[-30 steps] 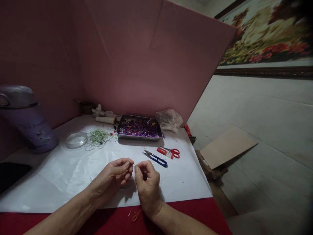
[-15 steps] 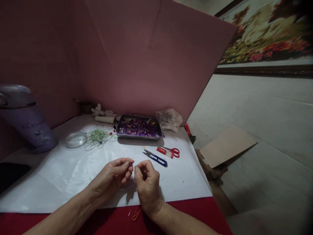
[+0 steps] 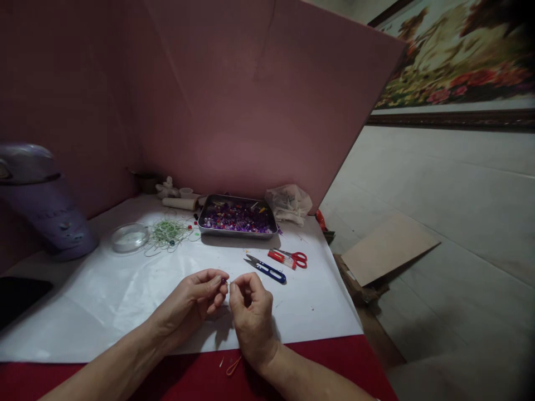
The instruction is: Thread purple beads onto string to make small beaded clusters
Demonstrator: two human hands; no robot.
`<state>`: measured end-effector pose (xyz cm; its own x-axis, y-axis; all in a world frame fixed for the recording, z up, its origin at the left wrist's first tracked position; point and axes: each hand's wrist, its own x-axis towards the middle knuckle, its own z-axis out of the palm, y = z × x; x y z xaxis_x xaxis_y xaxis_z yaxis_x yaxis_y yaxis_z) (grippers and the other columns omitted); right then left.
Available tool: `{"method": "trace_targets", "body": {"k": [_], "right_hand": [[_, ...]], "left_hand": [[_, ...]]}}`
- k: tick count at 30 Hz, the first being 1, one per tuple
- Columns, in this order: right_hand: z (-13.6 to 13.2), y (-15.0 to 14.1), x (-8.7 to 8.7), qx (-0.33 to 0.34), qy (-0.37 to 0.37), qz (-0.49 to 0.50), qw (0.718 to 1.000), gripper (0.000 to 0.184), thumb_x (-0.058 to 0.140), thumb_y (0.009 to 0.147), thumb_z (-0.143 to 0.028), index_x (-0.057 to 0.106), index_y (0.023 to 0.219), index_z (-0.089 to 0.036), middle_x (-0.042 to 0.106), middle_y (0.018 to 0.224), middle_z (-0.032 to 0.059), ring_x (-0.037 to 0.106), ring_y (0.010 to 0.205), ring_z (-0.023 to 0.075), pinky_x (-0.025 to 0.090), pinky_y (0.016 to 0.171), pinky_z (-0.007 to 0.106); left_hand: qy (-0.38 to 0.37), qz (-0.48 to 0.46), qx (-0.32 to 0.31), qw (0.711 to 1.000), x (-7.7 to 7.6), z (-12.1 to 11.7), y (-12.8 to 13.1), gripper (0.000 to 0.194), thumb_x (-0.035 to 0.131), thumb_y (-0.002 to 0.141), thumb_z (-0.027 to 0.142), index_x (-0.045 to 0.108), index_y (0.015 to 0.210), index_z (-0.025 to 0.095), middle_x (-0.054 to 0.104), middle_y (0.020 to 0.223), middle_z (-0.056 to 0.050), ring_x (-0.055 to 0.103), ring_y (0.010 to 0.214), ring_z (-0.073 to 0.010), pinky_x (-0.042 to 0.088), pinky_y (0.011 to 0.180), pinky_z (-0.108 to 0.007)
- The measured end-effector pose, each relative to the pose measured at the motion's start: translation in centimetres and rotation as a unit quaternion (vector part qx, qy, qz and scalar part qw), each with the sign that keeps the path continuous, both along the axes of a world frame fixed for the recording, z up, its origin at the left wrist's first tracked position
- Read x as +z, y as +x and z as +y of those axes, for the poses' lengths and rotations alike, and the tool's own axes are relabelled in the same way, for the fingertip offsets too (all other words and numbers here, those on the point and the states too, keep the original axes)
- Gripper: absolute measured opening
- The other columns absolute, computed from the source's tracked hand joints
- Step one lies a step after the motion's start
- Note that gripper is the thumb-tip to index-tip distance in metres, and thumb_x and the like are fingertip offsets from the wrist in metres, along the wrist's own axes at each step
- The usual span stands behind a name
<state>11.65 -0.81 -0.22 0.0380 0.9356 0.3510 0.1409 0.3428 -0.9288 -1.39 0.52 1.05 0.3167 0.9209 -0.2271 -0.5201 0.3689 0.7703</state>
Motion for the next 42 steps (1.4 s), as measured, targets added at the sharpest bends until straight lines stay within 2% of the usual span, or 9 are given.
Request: {"method": "trace_targets", "body": {"k": [21, 28, 38, 42], "right_hand": [[-0.08, 0.04, 0.09, -0.003, -0.001, -0.003, 1.000, 0.013, 0.051, 0.083, -0.027, 0.051, 0.075, -0.018, 0.062, 0.062, 0.0031, 0.059, 0.053, 0.0151, 0.045, 0.050, 0.023], [-0.18, 0.11, 0.01, 0.028, -0.018, 0.010, 0.999, 0.015, 0.050, 0.085, -0.030, 0.052, 0.079, -0.017, 0.063, 0.066, 0.0050, 0.060, 0.056, 0.0161, 0.047, 0.052, 0.026], [-0.02, 0.04, -0.30, 0.025, -0.019, 0.007, 0.999, 0.016, 0.050, 0.085, -0.032, 0.051, 0.079, -0.018, 0.062, 0.066, 0.0036, 0.059, 0.054, 0.0144, 0.047, 0.052, 0.025], [-0.10, 0.07, 0.00, 0.011, 0.000, 0.005, 1.000, 0.014, 0.050, 0.085, -0.030, 0.051, 0.077, -0.018, 0.059, 0.062, 0.0012, 0.057, 0.053, 0.0134, 0.045, 0.050, 0.023]], "left_hand": [[0.005, 0.015, -0.007, 1.000, 0.23, -0.18, -0.02, 0.006, 0.069, 0.074, 0.017, 0.066, 0.078, 0.013, 0.062, 0.067, -0.002, 0.052, 0.052, -0.0065, 0.041, 0.048, -0.016], [0.014, 0.019, -0.010, 1.000, 0.17, -0.10, 0.04, 0.004, 0.068, 0.076, 0.016, 0.067, 0.078, 0.013, 0.064, 0.070, -0.004, 0.053, 0.054, -0.0070, 0.043, 0.050, -0.016], [0.013, 0.020, -0.007, 1.000, 0.27, -0.34, -0.05, 0.003, 0.066, 0.077, 0.013, 0.067, 0.079, 0.012, 0.063, 0.069, -0.004, 0.054, 0.055, -0.0076, 0.043, 0.051, -0.016], [-0.004, 0.015, 0.005, 1.000, 0.47, -0.31, 0.11, 0.008, 0.066, 0.074, 0.010, 0.067, 0.082, 0.014, 0.064, 0.069, -0.004, 0.057, 0.058, -0.0088, 0.044, 0.054, -0.017]]}}
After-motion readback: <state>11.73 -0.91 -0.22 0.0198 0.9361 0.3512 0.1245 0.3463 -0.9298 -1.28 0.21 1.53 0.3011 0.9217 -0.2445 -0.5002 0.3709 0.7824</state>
